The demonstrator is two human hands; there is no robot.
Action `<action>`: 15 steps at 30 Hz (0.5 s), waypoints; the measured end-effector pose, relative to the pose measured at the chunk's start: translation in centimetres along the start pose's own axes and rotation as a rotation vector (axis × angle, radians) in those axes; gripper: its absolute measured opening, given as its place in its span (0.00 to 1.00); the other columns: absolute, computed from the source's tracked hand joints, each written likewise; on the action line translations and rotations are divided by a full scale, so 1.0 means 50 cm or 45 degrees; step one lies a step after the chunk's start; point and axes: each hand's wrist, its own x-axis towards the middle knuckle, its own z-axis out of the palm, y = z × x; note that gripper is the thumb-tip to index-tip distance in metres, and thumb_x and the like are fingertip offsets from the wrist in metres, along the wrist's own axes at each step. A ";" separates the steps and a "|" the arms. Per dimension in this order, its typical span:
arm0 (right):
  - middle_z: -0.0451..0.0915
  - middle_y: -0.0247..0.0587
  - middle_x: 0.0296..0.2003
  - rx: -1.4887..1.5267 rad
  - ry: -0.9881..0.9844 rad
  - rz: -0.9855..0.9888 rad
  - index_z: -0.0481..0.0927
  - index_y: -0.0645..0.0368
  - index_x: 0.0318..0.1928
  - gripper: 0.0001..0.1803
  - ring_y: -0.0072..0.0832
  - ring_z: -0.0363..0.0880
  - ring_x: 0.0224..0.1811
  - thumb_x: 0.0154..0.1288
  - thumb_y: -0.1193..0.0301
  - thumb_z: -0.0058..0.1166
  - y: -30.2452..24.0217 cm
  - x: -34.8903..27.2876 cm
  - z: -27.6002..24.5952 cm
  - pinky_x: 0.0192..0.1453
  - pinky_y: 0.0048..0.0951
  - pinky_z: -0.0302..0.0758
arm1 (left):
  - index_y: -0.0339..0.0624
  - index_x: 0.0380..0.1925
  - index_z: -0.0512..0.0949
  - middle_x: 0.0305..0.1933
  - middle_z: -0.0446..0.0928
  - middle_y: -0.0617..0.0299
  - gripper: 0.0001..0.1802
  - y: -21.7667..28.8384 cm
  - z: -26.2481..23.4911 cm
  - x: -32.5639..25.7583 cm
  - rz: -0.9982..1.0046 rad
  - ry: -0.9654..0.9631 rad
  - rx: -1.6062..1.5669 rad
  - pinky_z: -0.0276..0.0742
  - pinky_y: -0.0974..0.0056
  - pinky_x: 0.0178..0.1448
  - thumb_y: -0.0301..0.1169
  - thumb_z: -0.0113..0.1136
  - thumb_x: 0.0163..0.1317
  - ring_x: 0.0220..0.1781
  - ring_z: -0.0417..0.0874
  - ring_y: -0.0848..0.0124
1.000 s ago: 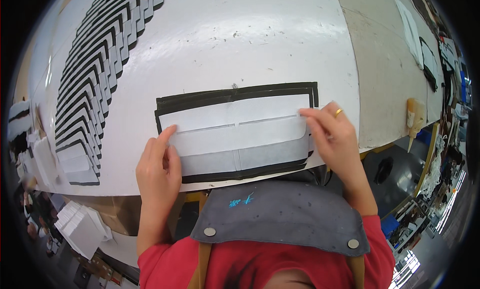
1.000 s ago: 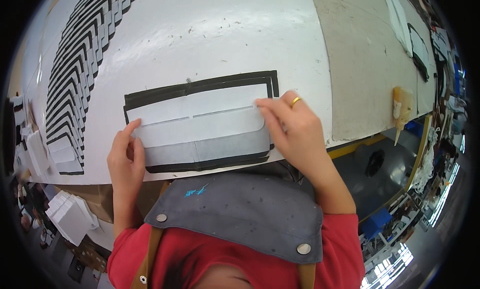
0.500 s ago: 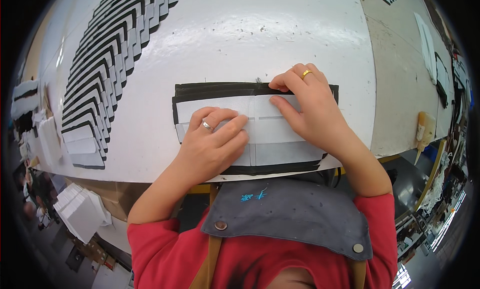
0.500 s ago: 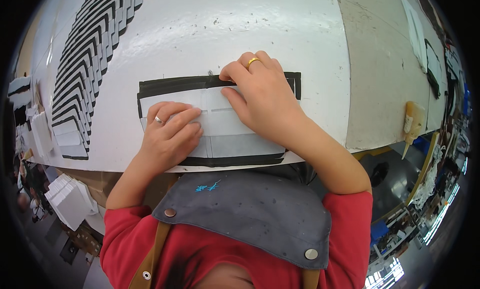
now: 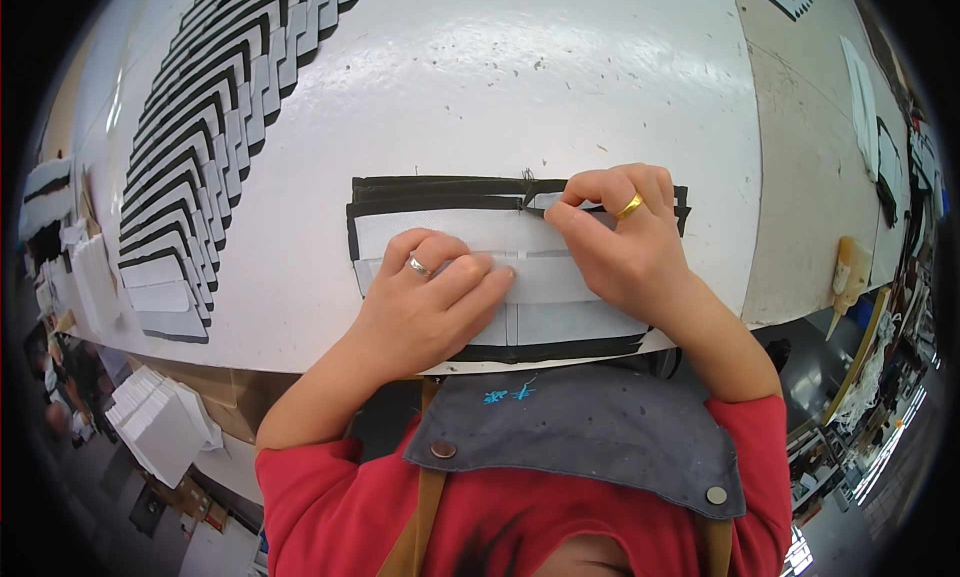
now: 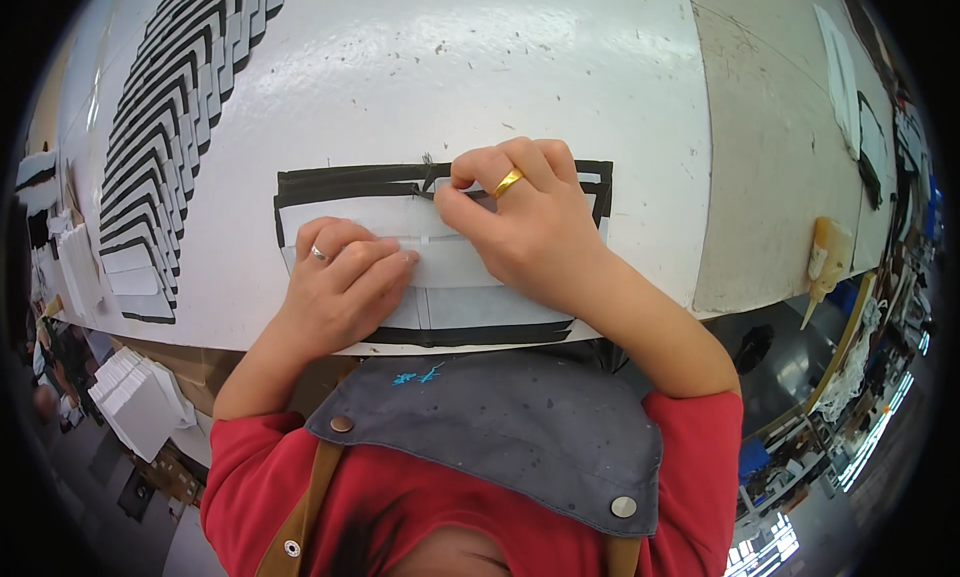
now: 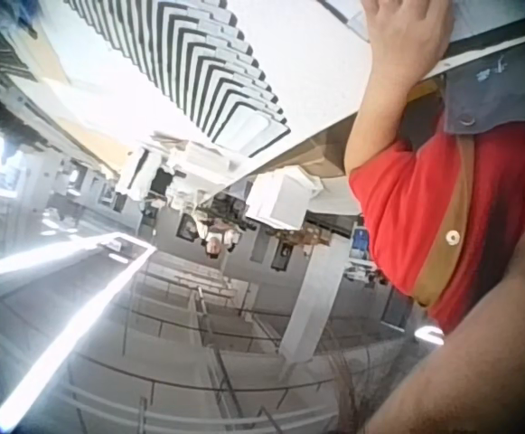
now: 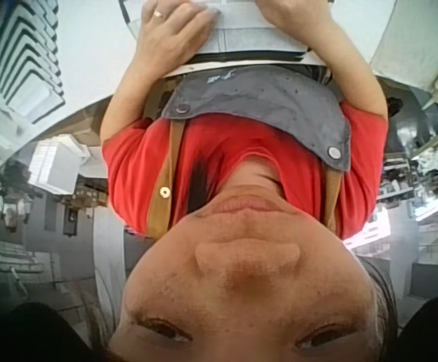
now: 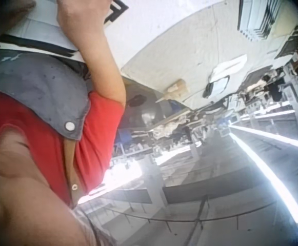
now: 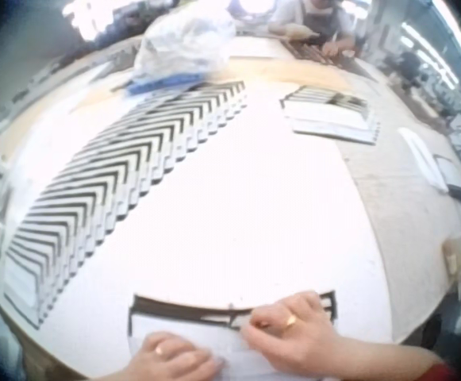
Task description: The person assembles small rectangular components by applying adhesive from a squeeze bottle to white strips and pressing them onto black frames. The person repeatedly picks up strips, applies glue, and attaches them to the frames, stacking the finished units on the table.
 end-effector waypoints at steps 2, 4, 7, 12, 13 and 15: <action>0.72 0.30 0.31 -0.029 0.018 -0.045 0.76 0.53 0.28 0.11 0.26 0.67 0.34 0.42 0.80 0.58 0.000 0.000 0.000 0.40 0.29 0.58 | 0.46 0.38 0.77 0.35 0.71 0.69 0.17 0.000 0.000 0.000 -0.009 0.001 0.014 0.61 0.61 0.51 0.28 0.63 0.43 0.40 0.71 0.71; 0.73 0.30 0.31 0.015 -0.019 -0.005 0.75 0.54 0.29 0.10 0.26 0.68 0.33 0.43 0.80 0.57 0.002 0.000 0.001 0.40 0.29 0.59 | 0.47 0.41 0.78 0.35 0.71 0.69 0.20 0.002 -0.001 0.000 -0.018 -0.006 0.030 0.61 0.61 0.51 0.29 0.63 0.43 0.40 0.70 0.71; 0.73 0.32 0.31 0.118 -0.045 0.084 0.74 0.55 0.30 0.10 0.27 0.69 0.33 0.46 0.81 0.57 0.005 0.001 0.004 0.40 0.29 0.59 | 0.49 0.44 0.77 0.39 0.73 0.70 0.25 0.005 -0.004 -0.002 -0.074 -0.045 -0.016 0.60 0.60 0.54 0.25 0.64 0.40 0.43 0.71 0.70; 0.72 0.32 0.31 0.284 -0.128 0.239 0.73 0.55 0.33 0.08 0.29 0.69 0.34 0.51 0.78 0.54 0.015 0.008 0.001 0.41 0.30 0.61 | 0.48 0.43 0.77 0.51 0.73 0.67 0.22 0.009 -0.010 0.010 -0.082 -0.073 -0.018 0.58 0.59 0.62 0.23 0.63 0.43 0.54 0.72 0.69; 0.72 0.32 0.31 0.300 -0.146 0.262 0.73 0.55 0.34 0.08 0.29 0.69 0.34 0.52 0.78 0.54 0.016 0.009 0.000 0.41 0.30 0.61 | 0.47 0.43 0.76 0.54 0.73 0.66 0.21 0.009 -0.010 0.011 -0.081 -0.097 -0.013 0.57 0.59 0.64 0.23 0.62 0.44 0.57 0.72 0.69; 0.72 0.33 0.32 0.293 -0.139 0.283 0.74 0.56 0.34 0.08 0.30 0.69 0.35 0.51 0.78 0.54 0.014 0.011 -0.001 0.42 0.31 0.61 | 0.46 0.43 0.76 0.56 0.72 0.65 0.21 0.008 -0.010 0.012 -0.066 -0.132 -0.015 0.56 0.57 0.66 0.22 0.61 0.45 0.60 0.71 0.70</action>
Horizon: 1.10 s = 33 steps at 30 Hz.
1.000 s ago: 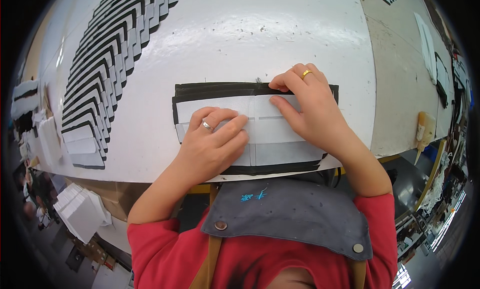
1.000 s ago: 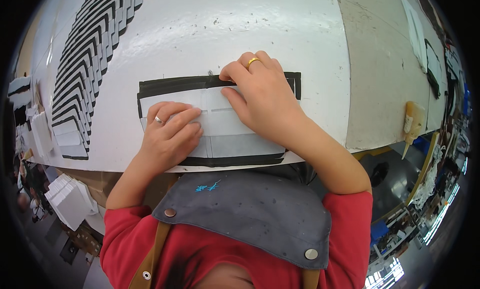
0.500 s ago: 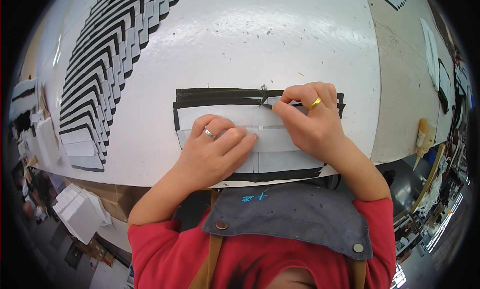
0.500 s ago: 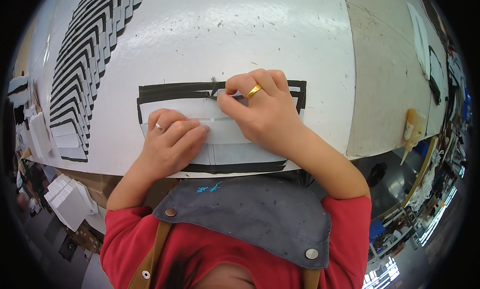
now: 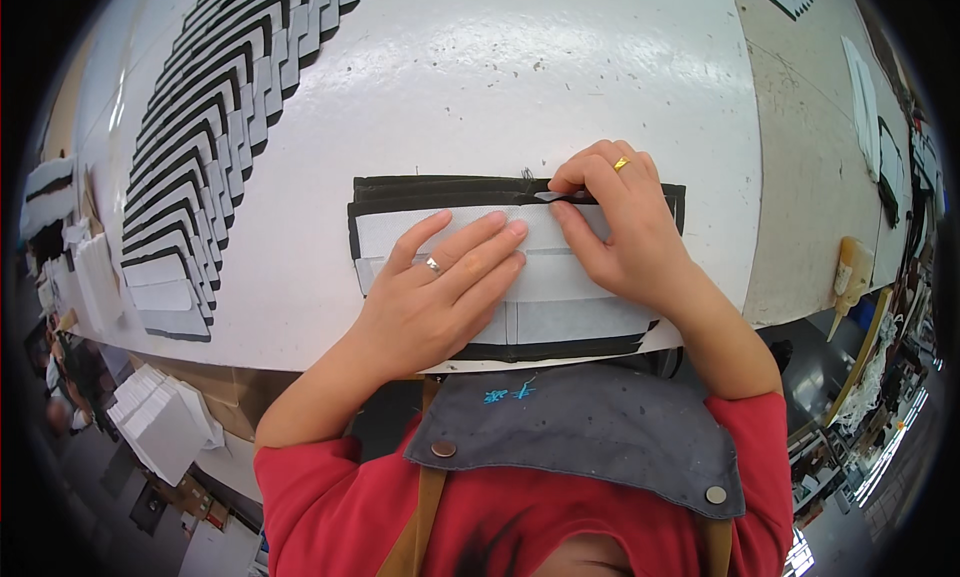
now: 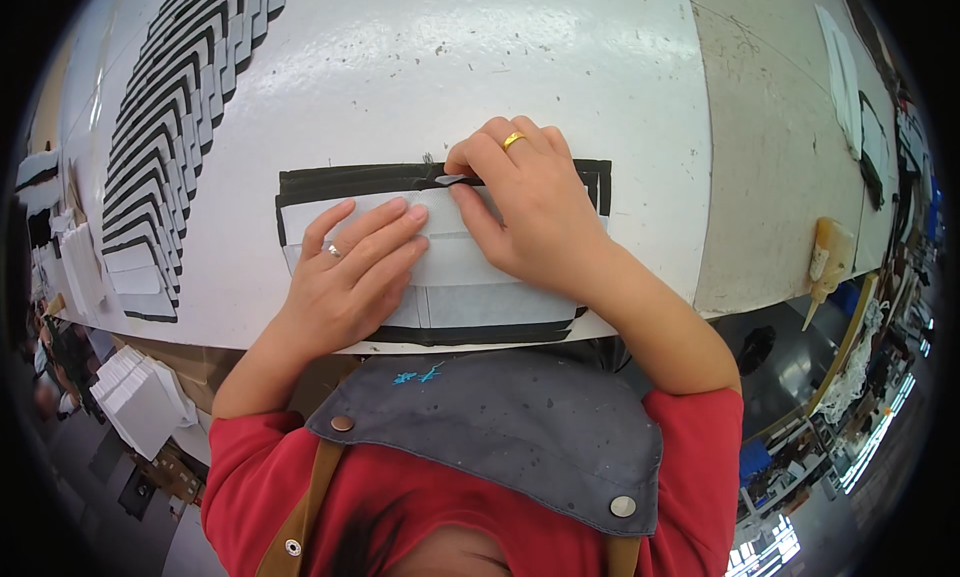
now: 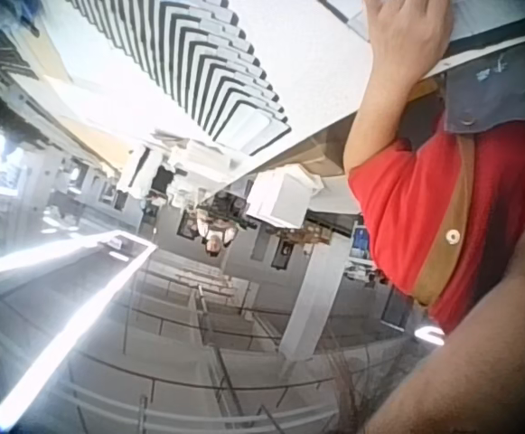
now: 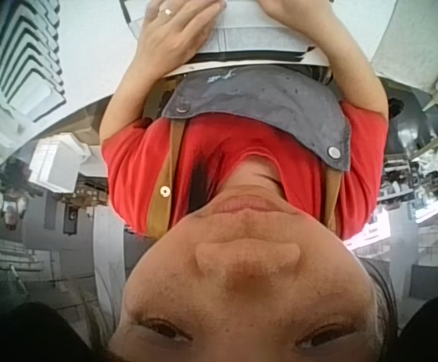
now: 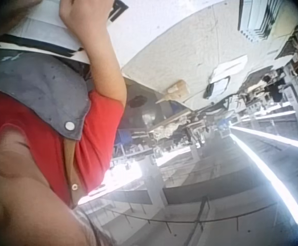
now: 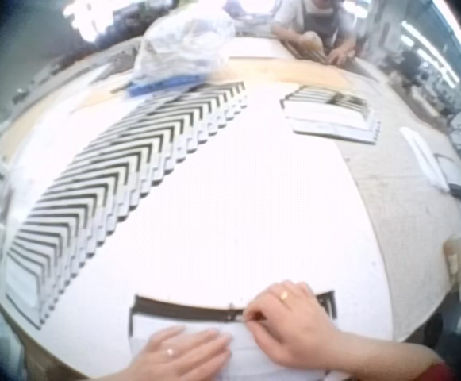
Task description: The person assembles small rectangular components by applying adhesive from a squeeze bottle to white strips and pressing them onto black frames. The person repeatedly picks up strips, applies glue, and attaches them to the frames, stacking the finished units on the table.
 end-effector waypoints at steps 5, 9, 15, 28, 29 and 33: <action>0.73 0.32 0.36 -0.245 0.050 -0.213 0.77 0.57 0.37 0.13 0.29 0.70 0.38 0.47 0.78 0.53 -0.023 -0.012 -0.002 0.45 0.31 0.63 | 0.44 0.46 0.74 0.58 0.71 0.62 0.22 -0.003 -0.005 0.001 -0.043 -0.034 -0.123 0.55 0.54 0.69 0.20 0.58 0.48 0.62 0.70 0.68; 0.75 0.32 0.42 -0.245 -0.019 -0.252 0.79 0.56 0.40 0.19 0.30 0.72 0.42 0.44 0.83 0.51 -0.012 -0.060 -0.007 0.47 0.31 0.67 | 0.43 0.49 0.72 0.59 0.70 0.58 0.20 -0.008 -0.025 -0.026 -0.171 -0.085 -0.242 0.54 0.53 0.69 0.21 0.55 0.53 0.64 0.68 0.64; 0.77 0.38 0.37 -0.407 0.100 0.125 0.79 0.62 0.33 0.16 0.33 0.73 0.42 0.44 0.89 0.46 0.043 -0.153 -0.106 0.46 0.31 0.69 | 0.38 0.52 0.69 0.59 0.69 0.55 0.19 -0.049 -0.046 -0.124 -0.562 0.159 0.057 0.57 0.53 0.67 0.23 0.49 0.58 0.64 0.66 0.58; 0.75 0.38 0.32 0.143 -0.131 0.131 0.77 0.60 0.36 0.05 0.32 0.71 0.39 0.57 0.77 0.51 0.011 -0.014 -0.082 0.46 0.29 0.68 | 0.36 0.52 0.69 0.56 0.69 0.50 0.17 -0.038 -0.063 -0.069 -0.495 0.450 0.035 0.61 0.59 0.62 0.24 0.48 0.61 0.59 0.68 0.57; 0.75 0.37 0.31 0.116 -0.157 0.093 0.77 0.59 0.35 0.05 0.31 0.70 0.39 0.56 0.76 0.52 0.009 -0.008 -0.072 0.47 0.30 0.67 | 0.36 0.52 0.69 0.56 0.69 0.50 0.17 -0.035 -0.065 -0.068 -0.480 0.443 0.048 0.61 0.60 0.63 0.24 0.48 0.62 0.60 0.68 0.57; 0.72 0.33 0.31 0.032 -0.258 0.124 0.76 0.58 0.34 0.05 0.28 0.68 0.39 0.56 0.74 0.54 0.002 0.011 -0.052 0.52 0.30 0.61 | 0.36 0.52 0.69 0.57 0.69 0.50 0.18 -0.029 -0.058 -0.073 -0.486 0.406 0.039 0.61 0.59 0.63 0.25 0.50 0.61 0.60 0.67 0.58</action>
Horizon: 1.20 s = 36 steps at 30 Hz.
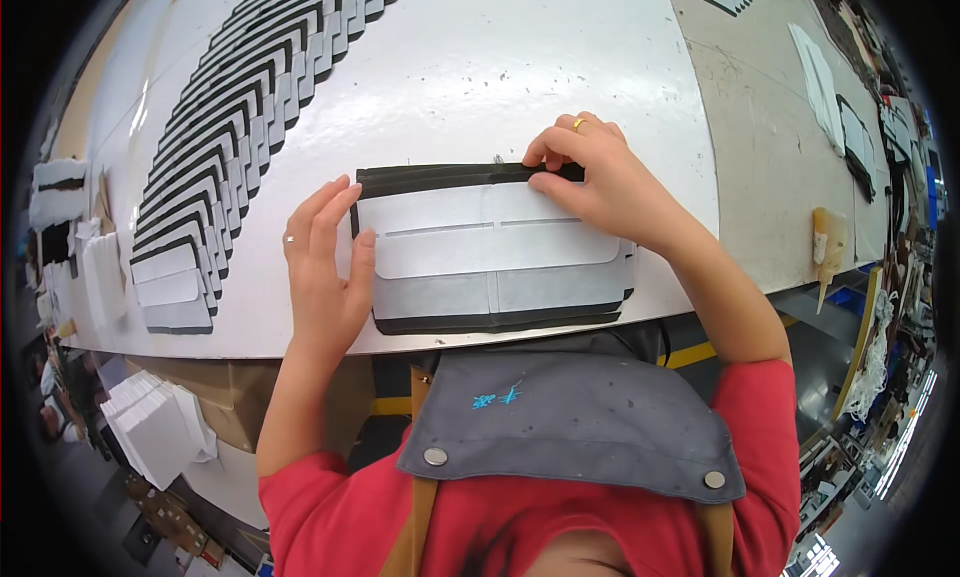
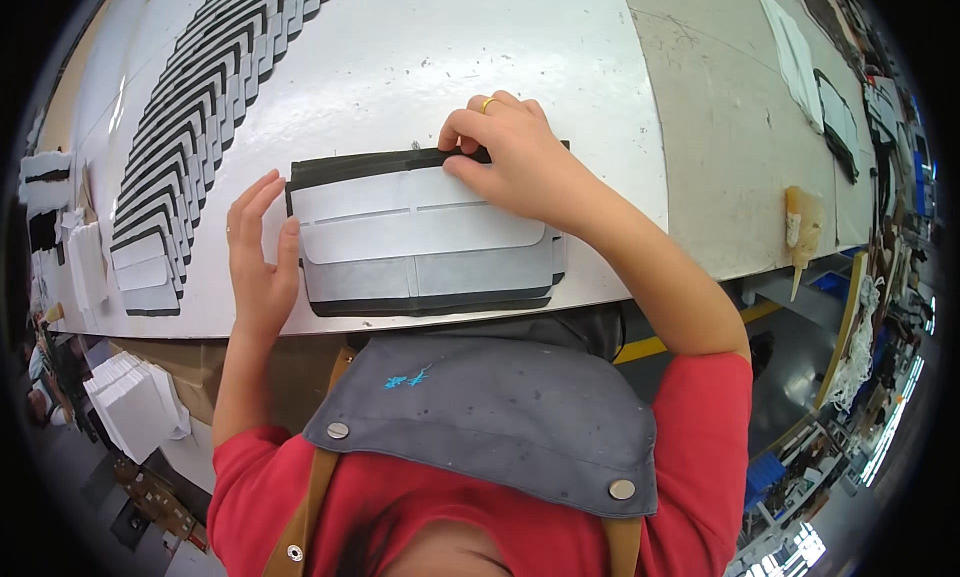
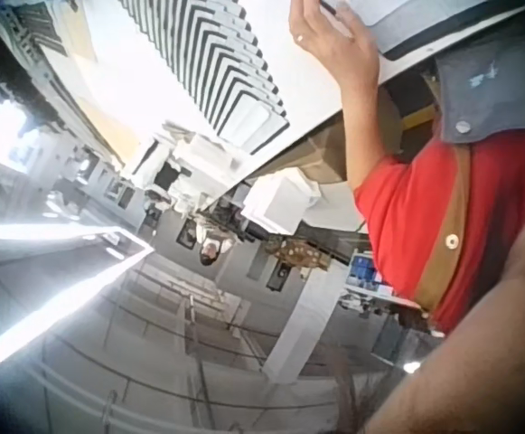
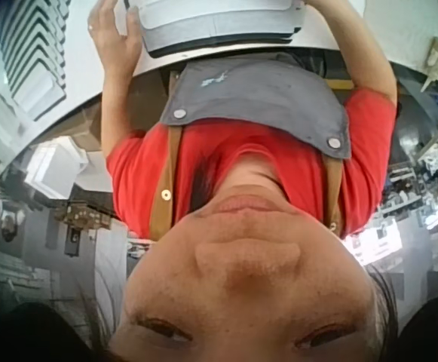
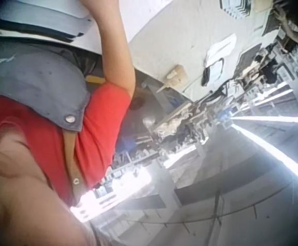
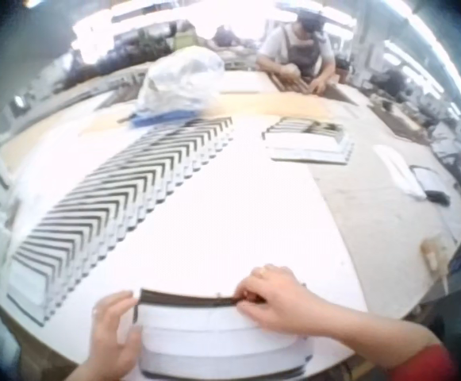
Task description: The person assembles small rectangular components by applying adhesive from a squeeze bottle to white strips and pressing them onto black frames. The person repeatedly picks up strips, applies glue, and attaches them to the frames, stacking the finished units on the table.
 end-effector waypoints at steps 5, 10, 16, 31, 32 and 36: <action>0.71 0.31 0.28 0.009 0.076 -0.072 0.74 0.56 0.30 0.03 0.27 0.67 0.38 0.56 0.73 0.55 0.007 0.002 0.017 0.55 0.30 0.57 | 0.37 0.53 0.68 0.56 0.69 0.51 0.20 -0.013 0.014 -0.005 -0.099 0.002 -0.120 0.60 0.59 0.63 0.24 0.51 0.59 0.59 0.67 0.58; 0.71 0.31 0.28 0.035 0.005 -0.127 0.74 0.55 0.29 0.03 0.25 0.66 0.37 0.56 0.74 0.54 0.004 0.004 0.011 0.52 0.29 0.56 | 0.37 0.53 0.68 0.56 0.69 0.51 0.20 -0.016 0.024 -0.001 -0.143 -0.014 -0.191 0.60 0.59 0.63 0.24 0.52 0.58 0.58 0.67 0.58; 0.72 0.31 0.28 -0.109 0.174 -0.390 0.74 0.53 0.29 0.02 0.28 0.67 0.35 0.56 0.75 0.53 -0.005 -0.007 -0.002 0.48 0.32 0.58 | 0.38 0.55 0.66 0.53 0.72 0.54 0.22 -0.011 0.022 0.008 -0.289 0.010 -0.298 0.60 0.63 0.61 0.25 0.53 0.59 0.56 0.68 0.63; 0.74 0.35 0.29 0.135 0.186 0.016 0.75 0.57 0.34 0.07 0.27 0.69 0.34 0.53 0.75 0.57 0.068 -0.026 -0.128 0.48 0.28 0.64 | 0.36 0.59 0.63 0.32 0.77 0.66 0.25 0.056 0.051 0.157 -0.692 0.050 -1.316 0.65 0.77 0.46 0.25 0.54 0.61 0.37 0.73 0.82; 0.75 0.35 0.29 0.122 0.119 0.108 0.75 0.57 0.35 0.08 0.28 0.69 0.34 0.53 0.74 0.58 0.082 -0.030 -0.146 0.47 0.28 0.65 | 0.36 0.59 0.62 0.33 0.77 0.66 0.26 0.057 0.058 0.173 -0.678 0.055 -1.337 0.65 0.77 0.46 0.25 0.54 0.61 0.38 0.74 0.82; 0.76 0.37 0.28 0.228 -0.091 0.364 0.75 0.62 0.36 0.12 0.28 0.70 0.30 0.53 0.68 0.58 0.193 -0.026 -0.216 0.40 0.28 0.68 | 0.36 0.59 0.62 0.32 0.76 0.68 0.26 0.088 0.096 0.275 -0.742 0.162 -1.400 0.64 0.77 0.41 0.25 0.54 0.61 0.34 0.72 0.83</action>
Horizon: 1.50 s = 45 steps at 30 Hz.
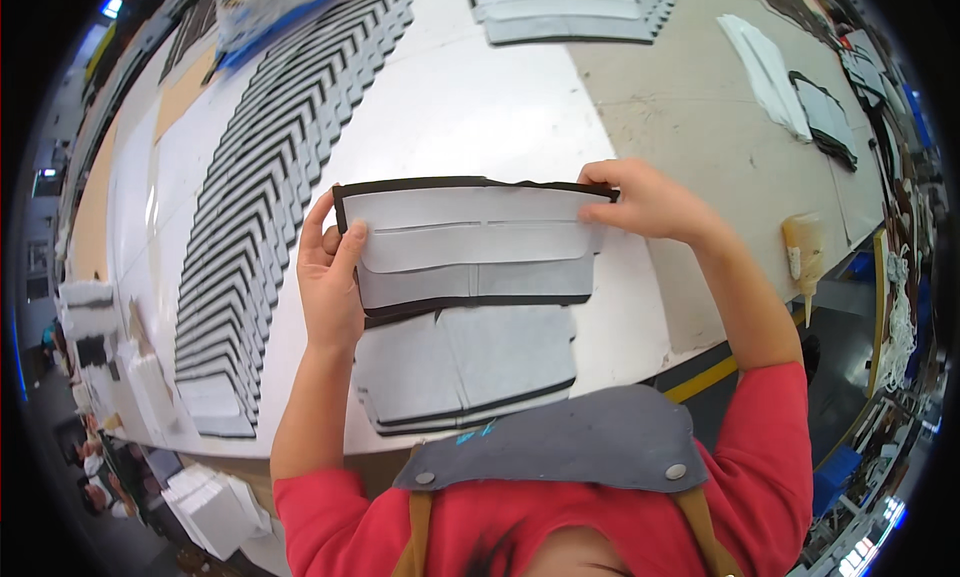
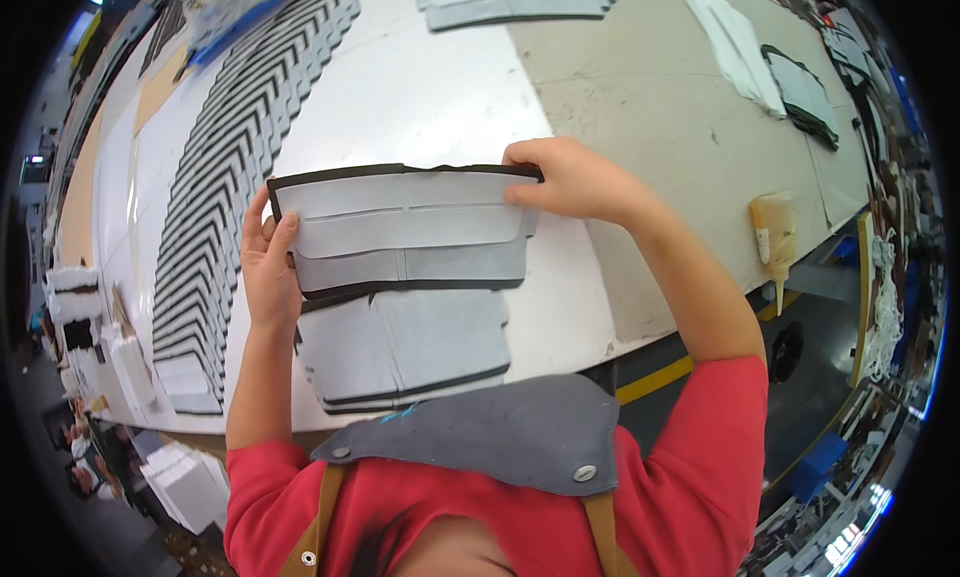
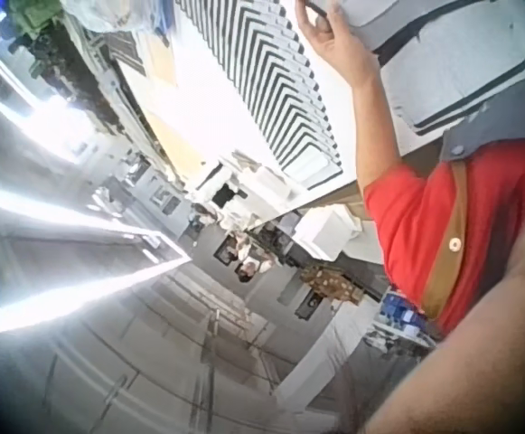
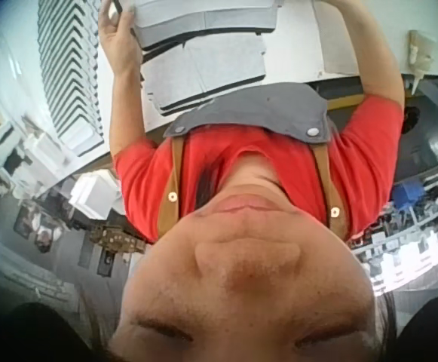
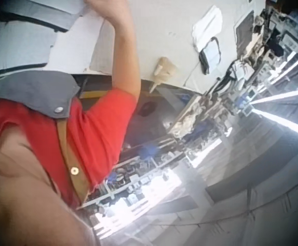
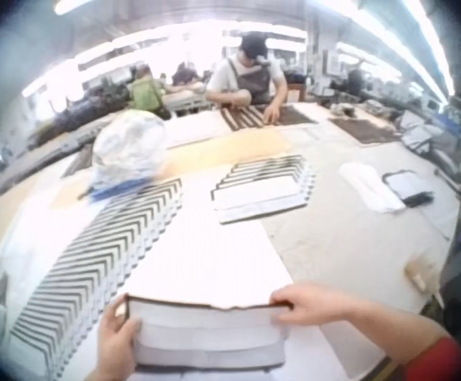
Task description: The person assembles small rectangular components by applying adhesive from a squeeze bottle to white strips and pressing them onto black frames. The person repeatedly picks up strips, applies glue, and attaches them to the frames, stacking the finished units on the table.
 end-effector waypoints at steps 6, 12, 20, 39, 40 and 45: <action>0.74 0.31 0.27 0.414 0.494 0.196 0.77 0.63 0.34 0.13 0.22 0.68 0.29 0.56 0.64 0.57 0.086 0.100 -0.166 0.34 0.24 0.67 | 0.39 0.61 0.60 0.31 0.75 0.67 0.28 -0.016 0.114 0.206 0.082 -0.186 0.176 0.64 0.73 0.36 0.27 0.55 0.60 0.33 0.70 0.81; 0.75 0.32 0.31 0.570 0.972 0.154 0.75 0.62 0.41 0.17 0.20 0.69 0.31 0.53 0.67 0.60 0.237 0.259 -0.311 0.34 0.23 0.67 | 0.37 0.58 0.61 0.25 0.73 0.63 0.27 -0.045 0.290 0.429 0.456 -0.273 0.447 0.69 0.71 0.34 0.27 0.55 0.59 0.30 0.74 0.76; 0.75 0.37 0.29 0.133 1.255 0.179 0.69 0.61 0.45 0.25 0.28 0.76 0.33 0.49 0.65 0.62 0.293 0.332 -0.292 0.39 0.29 0.73 | 0.36 0.58 0.60 0.23 0.73 0.61 0.29 -0.087 0.324 0.494 0.665 -0.091 0.995 0.70 0.68 0.33 0.29 0.57 0.56 0.24 0.73 0.73; 0.76 0.39 0.40 -0.790 1.428 -0.107 0.78 0.53 0.35 0.07 0.37 0.73 0.45 0.60 0.66 0.48 0.331 0.328 -0.266 0.44 0.40 0.70 | 0.37 0.47 0.70 0.41 0.73 0.49 0.16 -0.074 0.353 0.479 0.901 -0.041 1.640 0.74 0.54 0.42 0.31 0.50 0.59 0.40 0.77 0.52; 0.76 0.42 0.43 -0.872 1.339 -0.013 0.78 0.52 0.40 0.11 0.37 0.72 0.49 0.63 0.64 0.44 0.319 0.319 -0.262 0.48 0.44 0.69 | 0.38 0.44 0.72 0.48 0.69 0.47 0.14 -0.071 0.347 0.481 0.823 -0.069 1.633 0.74 0.54 0.43 0.34 0.46 0.62 0.44 0.76 0.52; 0.76 0.45 0.46 -0.777 1.293 0.187 0.76 0.53 0.48 0.16 0.39 0.72 0.53 0.61 0.66 0.42 0.291 0.205 -0.321 0.51 0.43 0.70 | 0.37 0.49 0.69 0.48 0.68 0.48 0.15 -0.064 0.279 0.480 0.921 -0.011 1.254 0.73 0.59 0.44 0.32 0.43 0.66 0.40 0.77 0.58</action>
